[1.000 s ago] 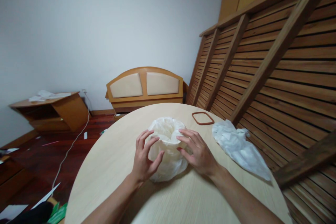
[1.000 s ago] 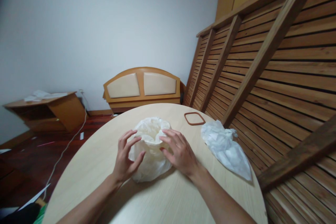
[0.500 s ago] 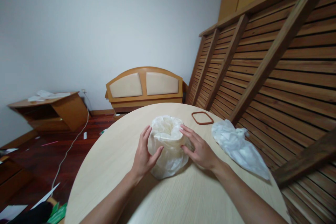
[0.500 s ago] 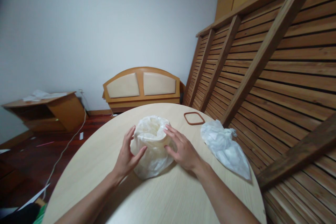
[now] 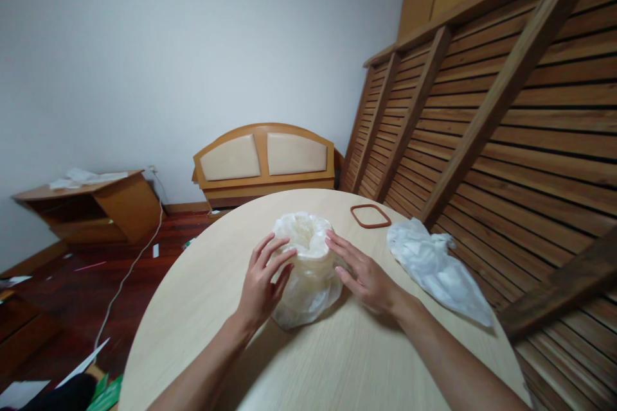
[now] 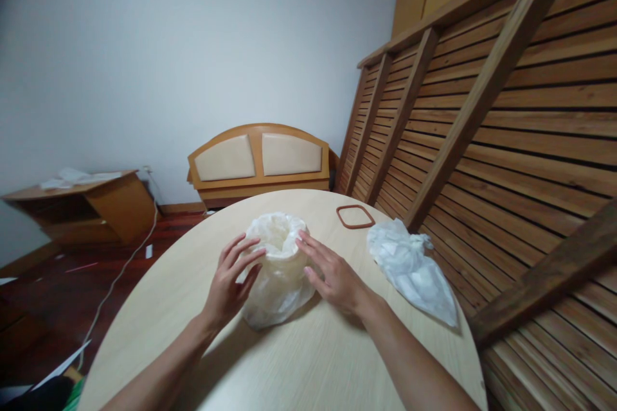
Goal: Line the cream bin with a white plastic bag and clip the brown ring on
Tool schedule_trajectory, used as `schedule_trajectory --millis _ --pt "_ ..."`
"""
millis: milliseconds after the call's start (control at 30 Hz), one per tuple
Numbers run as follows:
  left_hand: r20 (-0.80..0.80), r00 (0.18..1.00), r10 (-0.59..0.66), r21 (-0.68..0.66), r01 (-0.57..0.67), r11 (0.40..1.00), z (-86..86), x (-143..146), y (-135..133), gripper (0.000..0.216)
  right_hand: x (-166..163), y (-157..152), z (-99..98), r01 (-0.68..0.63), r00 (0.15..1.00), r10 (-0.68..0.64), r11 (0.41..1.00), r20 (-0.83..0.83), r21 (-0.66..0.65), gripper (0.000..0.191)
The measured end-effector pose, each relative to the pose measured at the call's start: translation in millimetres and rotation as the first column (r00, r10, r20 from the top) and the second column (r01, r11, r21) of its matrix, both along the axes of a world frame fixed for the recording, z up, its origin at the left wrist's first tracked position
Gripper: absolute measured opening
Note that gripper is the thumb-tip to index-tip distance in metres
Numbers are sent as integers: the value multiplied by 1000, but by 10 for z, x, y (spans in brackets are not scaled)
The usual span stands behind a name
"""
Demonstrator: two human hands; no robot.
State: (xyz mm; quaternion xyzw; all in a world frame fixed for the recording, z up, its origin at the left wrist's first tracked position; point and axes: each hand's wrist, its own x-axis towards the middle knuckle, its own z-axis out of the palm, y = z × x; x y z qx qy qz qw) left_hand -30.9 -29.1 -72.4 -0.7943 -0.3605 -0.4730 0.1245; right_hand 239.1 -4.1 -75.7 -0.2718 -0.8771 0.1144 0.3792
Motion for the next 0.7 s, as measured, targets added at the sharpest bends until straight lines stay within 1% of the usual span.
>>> schedule_trajectory --millis 200,300,367,433,500,567,633,700 --pt "78 997 -21 24 19 1000 -18 15 44 28 -5 -27 16 3 1000 -3 1000 11 23 58" --pt "148 989 -12 -1 12 1000 -33 -19 64 21 -16 -12 4 28 999 -28 999 -17 27 58" --pt "227 974 19 -37 -11 999 -53 -62 90 17 -19 19 -11 98 993 -96 995 -64 29 54" --pt "331 941 75 -97 -45 994 -79 -114 127 15 -13 65 -30 224 966 -222 975 -131 0 46" --pt "427 894 133 -177 -62 982 -103 -164 168 18 4 118 -55 368 907 -380 925 -184 -98 37" --pt "497 849 177 -259 -49 965 -121 -205 204 24 26 169 -93 460 848 -506 851 -159 -252 31" --pt "551 809 205 -321 -21 947 -132 -234 231 31 44 210 -150 473 835 -544 787 -82 -397 26" --pt "597 768 231 -363 1 932 -136 -251 249 37 47 237 -221 444 853 -521 754 -28 -485 22"
